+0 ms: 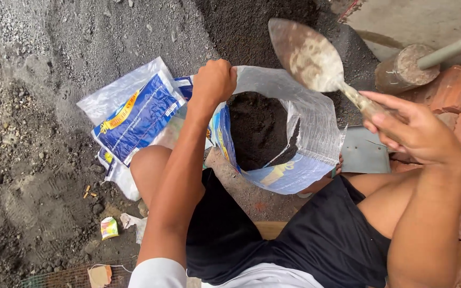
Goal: Scooping dark granular material from a pile into a plastic bag using a hand trowel
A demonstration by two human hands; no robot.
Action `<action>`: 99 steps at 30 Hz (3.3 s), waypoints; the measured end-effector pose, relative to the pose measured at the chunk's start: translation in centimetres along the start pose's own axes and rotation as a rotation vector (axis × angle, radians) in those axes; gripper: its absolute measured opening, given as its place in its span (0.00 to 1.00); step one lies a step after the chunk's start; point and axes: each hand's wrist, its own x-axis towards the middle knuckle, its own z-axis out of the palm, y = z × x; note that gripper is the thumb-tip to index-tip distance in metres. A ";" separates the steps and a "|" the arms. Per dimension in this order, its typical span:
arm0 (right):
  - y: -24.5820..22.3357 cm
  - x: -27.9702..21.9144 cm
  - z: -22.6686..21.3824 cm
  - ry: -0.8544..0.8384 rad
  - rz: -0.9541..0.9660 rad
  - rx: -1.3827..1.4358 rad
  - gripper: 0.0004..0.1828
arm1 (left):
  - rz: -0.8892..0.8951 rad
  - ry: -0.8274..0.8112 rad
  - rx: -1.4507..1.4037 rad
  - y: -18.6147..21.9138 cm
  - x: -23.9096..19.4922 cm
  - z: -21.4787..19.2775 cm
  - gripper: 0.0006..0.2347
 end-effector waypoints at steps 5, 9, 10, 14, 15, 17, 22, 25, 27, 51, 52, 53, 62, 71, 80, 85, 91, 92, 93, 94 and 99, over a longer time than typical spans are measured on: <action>-0.2 -1.4 -1.2 -0.071 0.152 -0.285 0.30 | 0.019 0.009 -0.064 0.7 0.6 0.2 0.19; 0.3 1.7 2.1 -0.188 0.252 -0.774 0.28 | 0.041 -0.004 -0.061 2.2 0.9 -0.4 0.17; 2.2 3.3 3.4 -0.191 0.251 -0.772 0.28 | 0.038 -0.006 -0.059 2.3 1.1 -0.2 0.17; 2.1 6.0 10.3 -0.251 0.209 -0.964 0.31 | 0.246 0.044 -0.071 3.0 2.0 1.9 0.10; -0.2 6.4 12.2 -0.259 0.360 -0.934 0.32 | 0.347 0.104 -0.034 3.3 2.7 2.3 0.11; 3.9 9.6 14.0 -0.210 0.279 -0.963 0.29 | 0.346 0.107 -0.003 3.5 3.3 2.9 0.11; 9.6 16.7 17.8 -0.117 0.044 -0.993 0.20 | 0.387 0.142 0.073 4.5 3.1 2.7 0.09; 10.3 18.4 18.9 -0.232 0.156 -1.120 0.32 | 0.382 0.057 0.103 5.3 2.5 3.1 0.11; 13.4 19.6 18.8 -0.080 -0.134 -1.214 0.14 | 0.435 0.042 0.117 5.9 2.1 3.6 0.18; 7.5 14.9 17.7 -0.280 0.444 -0.929 0.19 | 0.346 0.408 0.235 5.0 2.6 3.0 0.04; 10.0 15.5 17.6 -0.260 0.444 -0.924 0.19 | 0.363 0.417 0.235 6.2 2.6 2.3 0.04; 12.8 15.7 18.0 -0.261 0.362 -0.940 0.17 | 0.410 0.418 0.171 7.0 1.9 1.9 0.06; 14.1 12.6 17.0 -0.403 0.199 -1.118 0.15 | 0.571 -0.379 0.020 11.2 0.7 8.6 0.31; 8.9 11.5 14.2 -0.396 0.265 -1.160 0.34 | 0.615 -0.014 -0.009 13.1 3.1 14.4 0.18; 11.2 14.4 17.6 -0.337 0.479 -1.127 0.47 | 0.674 0.202 0.132 9.7 1.8 4.9 0.23; 9.4 11.6 18.4 -0.381 0.563 -1.088 0.48 | 0.571 0.411 0.086 5.7 0.8 -0.4 0.22; 13.2 10.2 17.8 -0.453 0.564 -0.962 0.46 | 0.314 -0.124 0.157 0.4 0.1 1.4 0.19; 12.0 9.4 17.8 -0.401 0.642 -0.750 0.44 | 0.294 -0.164 0.148 0.0 0.1 1.8 0.15; 10.7 8.8 17.5 -0.339 0.710 -0.541 0.41 | 0.278 -0.196 0.137 -0.3 0.2 2.2 0.18; 11.6 8.4 17.7 -0.332 0.711 -0.544 0.41 | 0.282 -0.192 0.133 0.0 0.1 2.1 0.18; 17.3 9.2 18.3 -0.219 0.691 0.085 0.48 | 0.200 -0.203 0.148 -0.3 0.0 1.1 0.16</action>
